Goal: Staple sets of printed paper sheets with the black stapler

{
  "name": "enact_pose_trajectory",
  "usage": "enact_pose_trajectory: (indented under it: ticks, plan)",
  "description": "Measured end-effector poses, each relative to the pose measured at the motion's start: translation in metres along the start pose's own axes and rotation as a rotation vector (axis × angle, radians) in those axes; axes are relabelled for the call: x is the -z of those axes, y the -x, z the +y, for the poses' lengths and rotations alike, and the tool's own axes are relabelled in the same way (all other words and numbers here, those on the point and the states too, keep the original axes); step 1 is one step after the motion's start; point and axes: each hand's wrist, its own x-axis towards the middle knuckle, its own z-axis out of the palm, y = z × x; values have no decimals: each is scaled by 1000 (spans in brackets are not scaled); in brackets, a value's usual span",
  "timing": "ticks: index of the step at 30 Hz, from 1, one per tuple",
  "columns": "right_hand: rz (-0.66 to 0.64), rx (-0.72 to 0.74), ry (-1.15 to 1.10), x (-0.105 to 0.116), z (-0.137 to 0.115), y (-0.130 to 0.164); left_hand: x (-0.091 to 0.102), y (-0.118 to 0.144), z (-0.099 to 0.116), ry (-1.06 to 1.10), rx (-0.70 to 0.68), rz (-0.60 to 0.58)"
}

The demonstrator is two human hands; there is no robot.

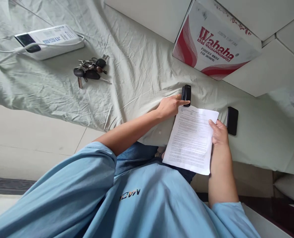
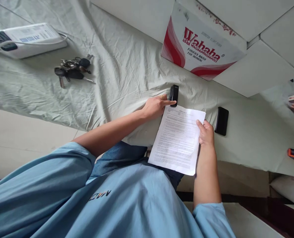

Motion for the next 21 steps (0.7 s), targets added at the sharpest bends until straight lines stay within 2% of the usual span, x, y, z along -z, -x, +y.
enact_pose_trajectory:
  ticks: [3, 6, 9, 11, 14, 17, 21]
  plan:
    - [3, 55, 5, 12, 5, 20, 2, -4, -6, -8, -57, 23]
    - [44, 47, -3, 30, 12, 44, 6, -9, -11, 123, -83, 72]
    - [106, 86, -36, 43, 16, 60, 10, -13, -12, 281, -21, 127]
    - [149, 159, -65, 43, 14, 59, 13, -15, -9, 381, 38, 105]
    - [175, 271, -119, 28, 3, 41, 19, -11, -1, 539, 101, -11]
    - [169, 357, -131, 3, -10, 15, 24, -5, 4, 633, 99, -126]
    - [160, 405, -111, -27, -12, -5, 27, -5, -1, 559, 45, -144]
